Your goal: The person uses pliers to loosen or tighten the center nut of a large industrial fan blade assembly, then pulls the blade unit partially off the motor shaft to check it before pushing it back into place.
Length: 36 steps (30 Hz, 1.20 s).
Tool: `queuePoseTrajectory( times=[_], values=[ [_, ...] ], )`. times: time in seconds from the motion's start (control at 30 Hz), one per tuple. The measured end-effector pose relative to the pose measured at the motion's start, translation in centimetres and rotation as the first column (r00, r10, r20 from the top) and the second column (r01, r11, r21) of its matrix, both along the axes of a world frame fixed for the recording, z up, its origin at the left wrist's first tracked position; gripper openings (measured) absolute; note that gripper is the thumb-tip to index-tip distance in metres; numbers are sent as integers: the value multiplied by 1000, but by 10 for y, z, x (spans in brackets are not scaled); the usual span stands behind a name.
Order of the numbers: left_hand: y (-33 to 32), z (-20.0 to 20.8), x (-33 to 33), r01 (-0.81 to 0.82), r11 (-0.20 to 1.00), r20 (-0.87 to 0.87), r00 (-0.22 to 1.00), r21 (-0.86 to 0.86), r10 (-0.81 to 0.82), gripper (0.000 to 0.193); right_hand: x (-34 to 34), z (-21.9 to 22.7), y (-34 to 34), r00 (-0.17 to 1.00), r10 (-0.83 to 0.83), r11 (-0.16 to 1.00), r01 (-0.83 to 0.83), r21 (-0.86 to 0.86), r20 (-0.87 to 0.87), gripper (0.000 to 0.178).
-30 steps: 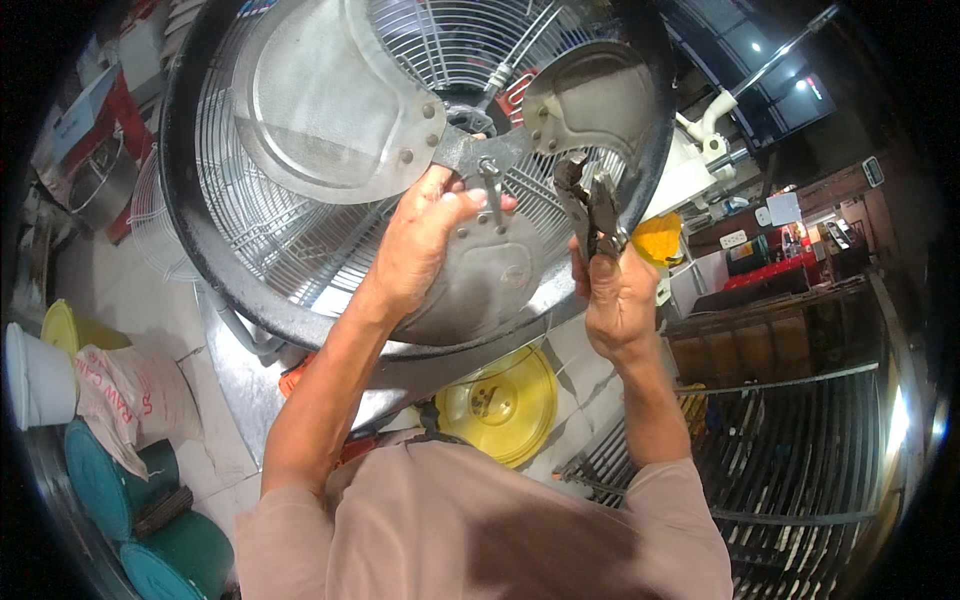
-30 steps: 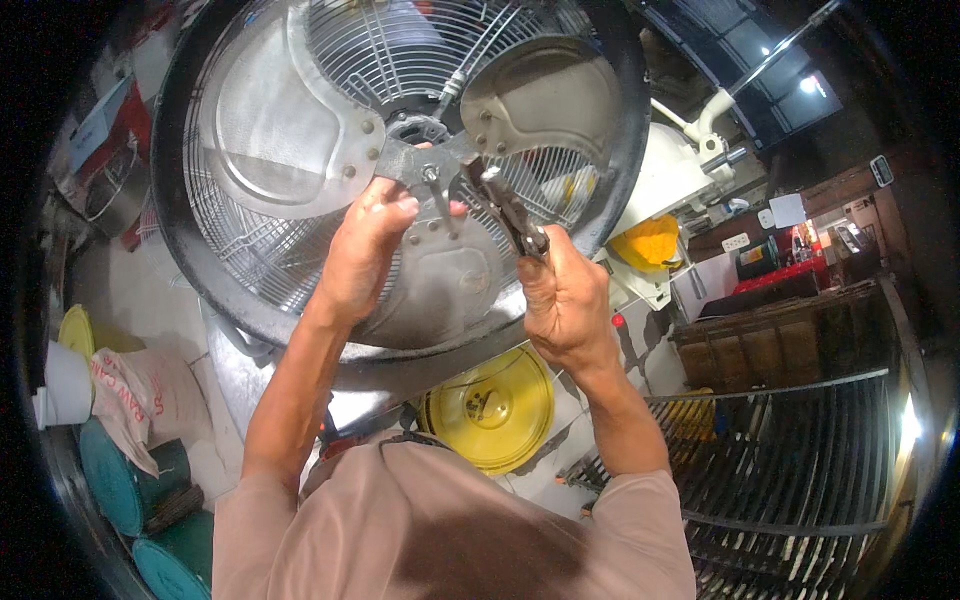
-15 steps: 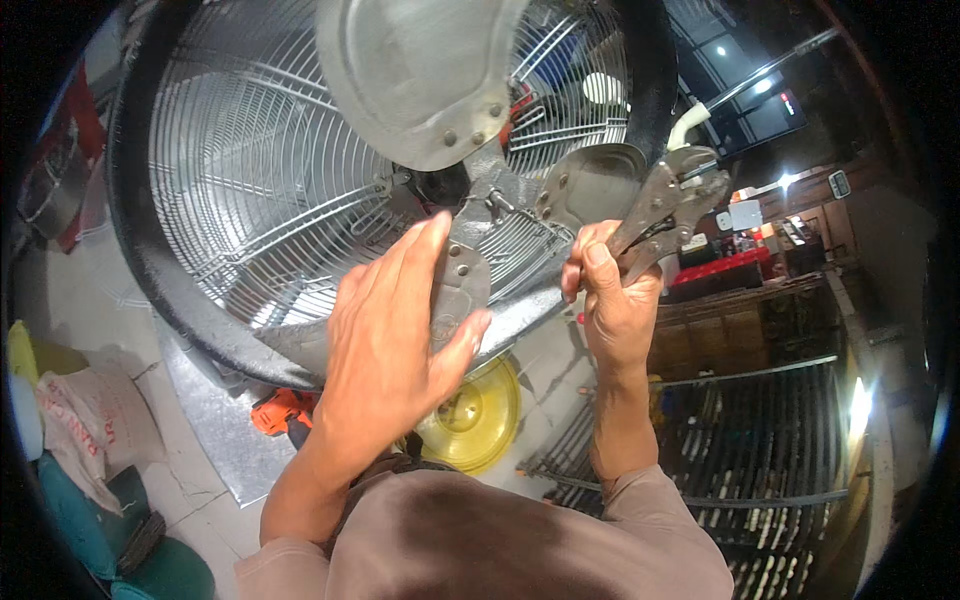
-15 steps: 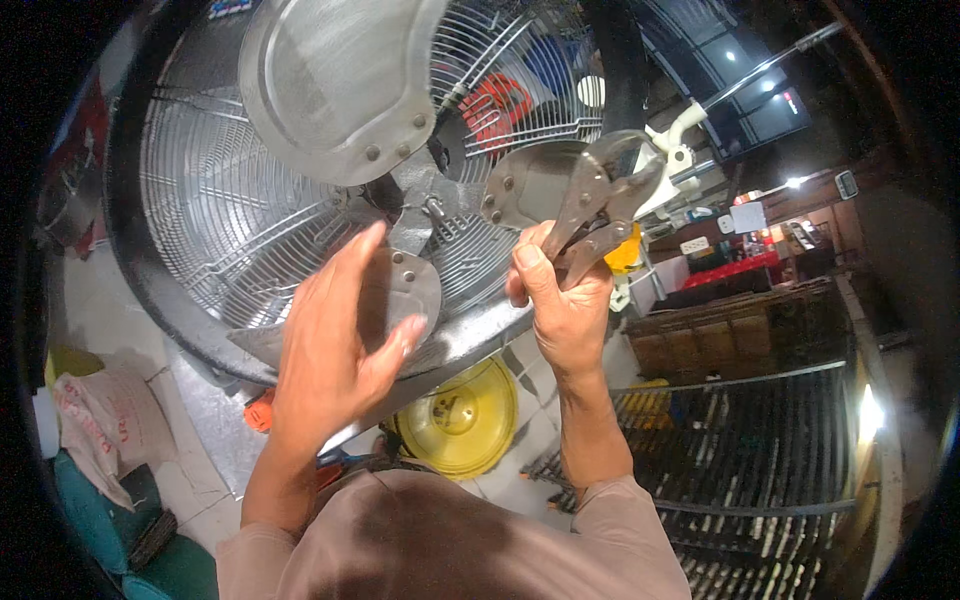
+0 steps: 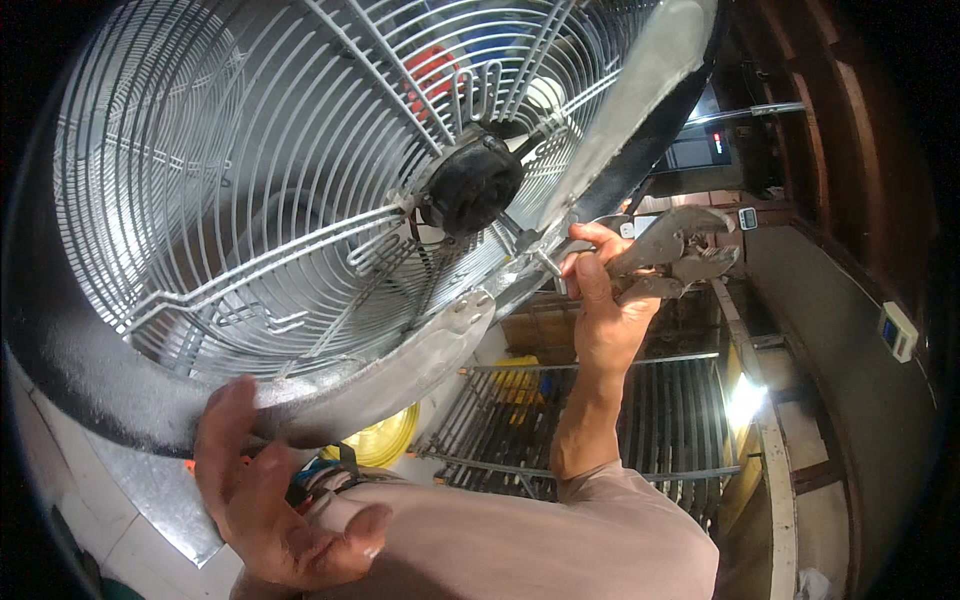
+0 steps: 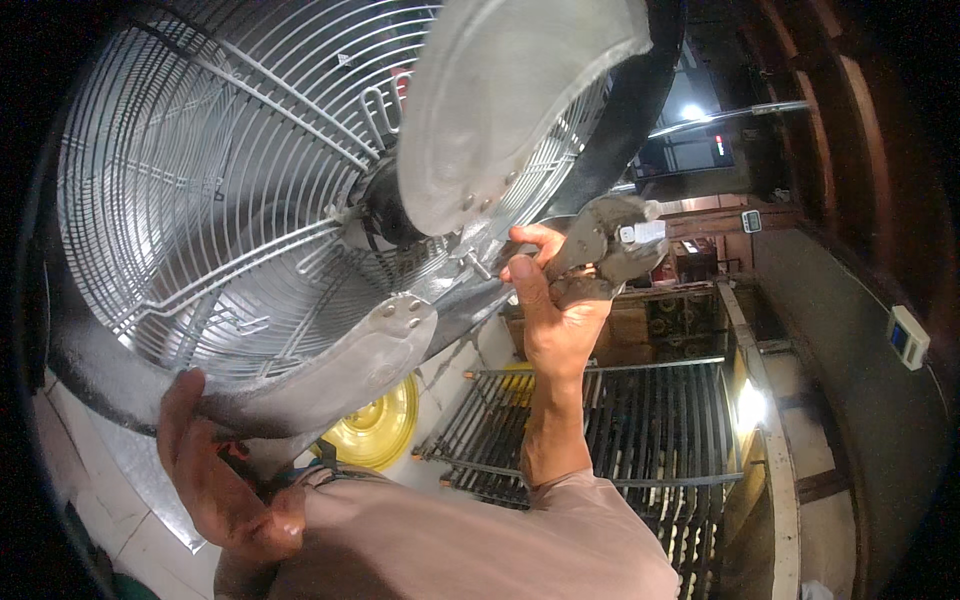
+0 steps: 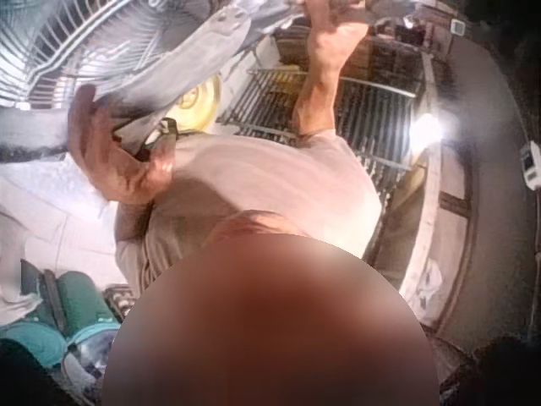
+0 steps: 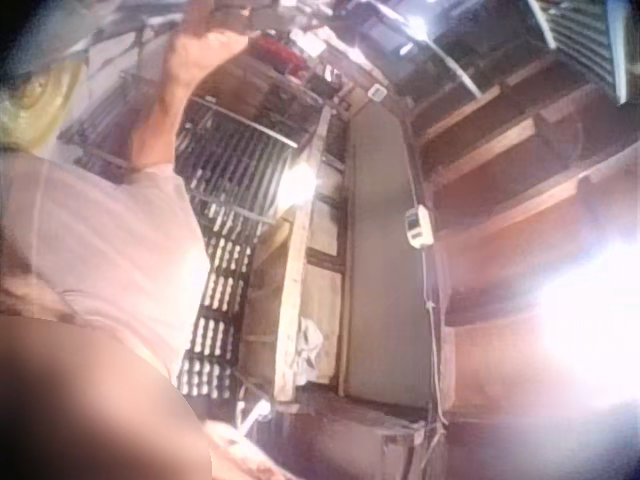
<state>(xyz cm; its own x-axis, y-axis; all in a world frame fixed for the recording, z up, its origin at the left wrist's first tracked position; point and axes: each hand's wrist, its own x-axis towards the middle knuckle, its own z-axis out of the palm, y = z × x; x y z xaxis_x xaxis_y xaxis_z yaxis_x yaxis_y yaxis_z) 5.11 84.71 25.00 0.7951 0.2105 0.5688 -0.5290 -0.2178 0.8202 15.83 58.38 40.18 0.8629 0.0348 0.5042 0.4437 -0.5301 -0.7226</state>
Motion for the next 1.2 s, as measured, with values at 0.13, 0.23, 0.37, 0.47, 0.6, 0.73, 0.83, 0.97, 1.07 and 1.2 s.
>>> queuePoseTrajectory(
  times=[0.13,0.23,0.37,0.47,0.6,0.73,0.83,0.97,1.07,1.2],
  values=[
    [-15,-29,-1,-31,985,84,995,-170,46,95,-3,-4,-2,999,20,997,-18,-68,31,10],
    [-19,-31,-1,310,675,266,948,-670,-172,111,-3,-5,2,1000,-12,1000,12,10,13,9],
    [-23,-54,2,263,743,268,956,-615,-117,113,-5,-4,-6,998,-68,996,68,-55,-8,9],
    [-29,-61,8,298,689,271,951,-661,-151,111,-6,-6,-11,997,-81,995,81,-59,7,7],
    [-31,-67,13,323,650,271,945,-688,-183,109,-6,-4,-11,991,-74,996,68,-62,-108,15],
    [-38,-79,12,367,598,279,930,-713,-239,106,-6,-7,-16,991,-95,995,92,-34,-96,15],
    [-37,-81,12,381,574,273,924,-725,-268,104,-10,-8,-18,989,-92,996,89,-23,-113,15],
    [-32,-83,15,413,540,281,907,-733,-313,102,-8,-6,-16,992,-58,998,58,-3,-115,15],
    [-27,-93,8,454,476,287,878,-753,-383,100,-9,-9,-15,989,-59,990,75,118,-133,13],
    [-10,-113,-10,510,311,291,789,-802,-541,98,-10,-15,-18,988,-17,988,41,152,-153,18]
  ],
)
